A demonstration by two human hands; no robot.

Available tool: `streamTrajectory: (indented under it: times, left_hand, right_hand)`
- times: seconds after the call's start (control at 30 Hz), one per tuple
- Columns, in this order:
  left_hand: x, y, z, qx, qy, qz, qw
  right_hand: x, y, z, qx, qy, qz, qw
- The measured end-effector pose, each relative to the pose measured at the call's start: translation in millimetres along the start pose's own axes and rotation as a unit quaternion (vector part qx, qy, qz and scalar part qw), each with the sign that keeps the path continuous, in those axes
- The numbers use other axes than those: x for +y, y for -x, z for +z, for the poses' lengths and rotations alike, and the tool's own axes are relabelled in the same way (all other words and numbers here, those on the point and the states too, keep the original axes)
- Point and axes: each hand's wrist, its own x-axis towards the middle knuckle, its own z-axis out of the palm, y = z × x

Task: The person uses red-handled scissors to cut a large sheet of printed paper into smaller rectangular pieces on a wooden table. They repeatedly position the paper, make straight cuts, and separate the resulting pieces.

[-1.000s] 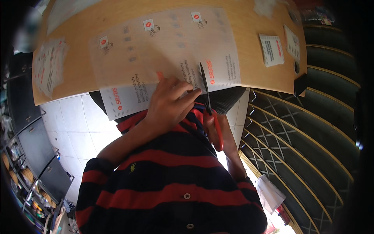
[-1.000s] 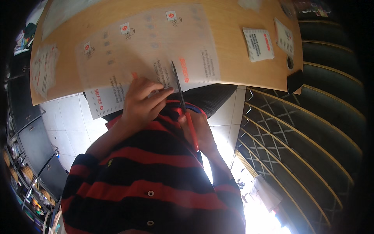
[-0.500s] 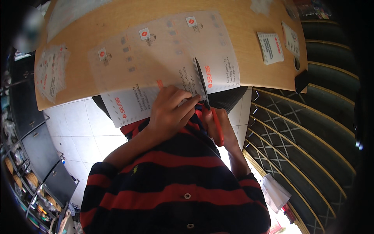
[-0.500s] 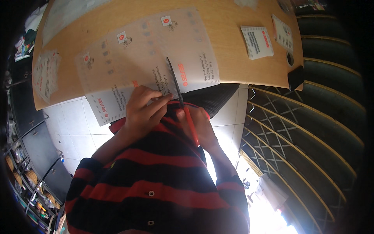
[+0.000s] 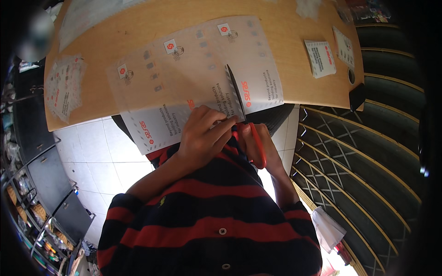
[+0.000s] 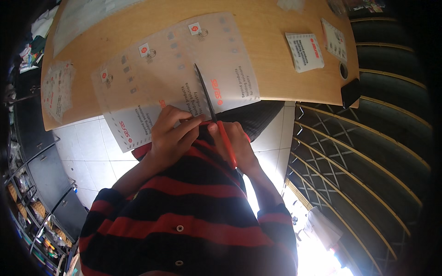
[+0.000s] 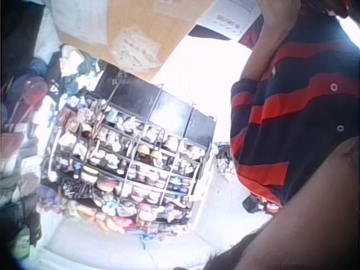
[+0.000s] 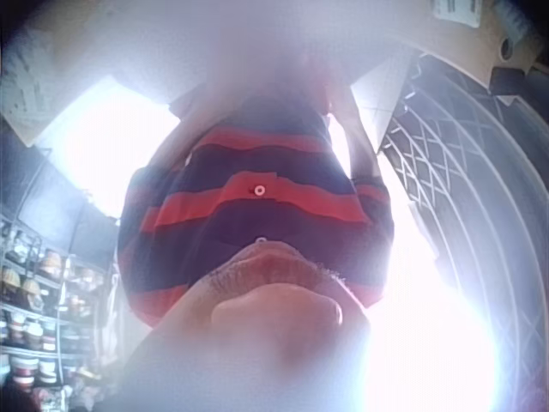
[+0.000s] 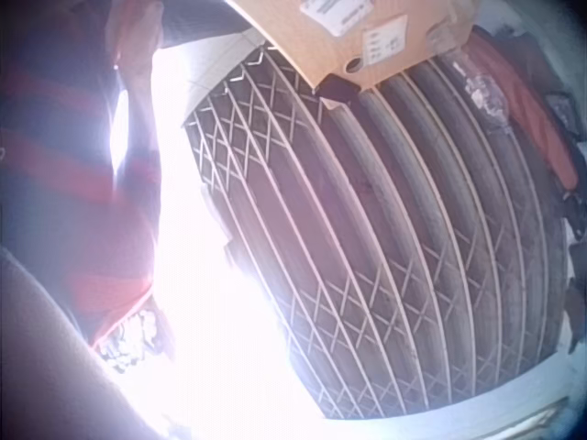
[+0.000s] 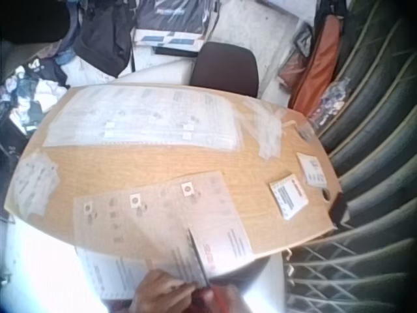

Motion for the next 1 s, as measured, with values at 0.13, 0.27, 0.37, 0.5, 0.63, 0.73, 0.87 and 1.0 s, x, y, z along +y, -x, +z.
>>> streamTrajectory:
  times: [0.13,0.27,0.37,0.5,0.63,0.73,0.87,1.0]
  left_hand:
    - [0,-1,-1,0.019,0.012,-0.001,1.0]
    - [3,1,1,0.025,0.037,-0.002,0.999]
    - [5,1,1,0.034,0.038,-0.018,0.999]
    - [6,0,-2,0.055,0.073,-0.049,0.995]
    - [6,0,-6,0.055,0.068,-0.05,0.995]
    - [8,4,-6,0.054,0.067,-0.046,0.995]
    - [12,4,-8,0.056,0.064,-0.047,0.995]
    - [13,5,-9,0.063,0.064,-0.058,0.994]
  right_hand:
    - [-7,-1,-6,-0.048,-0.007,0.057,0.997]
    - [-5,-2,0,0.013,0.024,-0.011,1.0]
    - [0,-5,1,0.008,0.026,-0.028,0.999]
    - [18,-6,11,0.073,0.084,-0.151,0.982]
    - [-1,-13,-3,-0.036,0.011,-0.036,0.999]
    - [0,-14,1,0.003,0.044,-0.068,0.997]
    - [-2,-14,5,0.043,0.039,-0.075,0.995]
    - [-4,-18,3,0.013,0.045,-0.05,0.998]
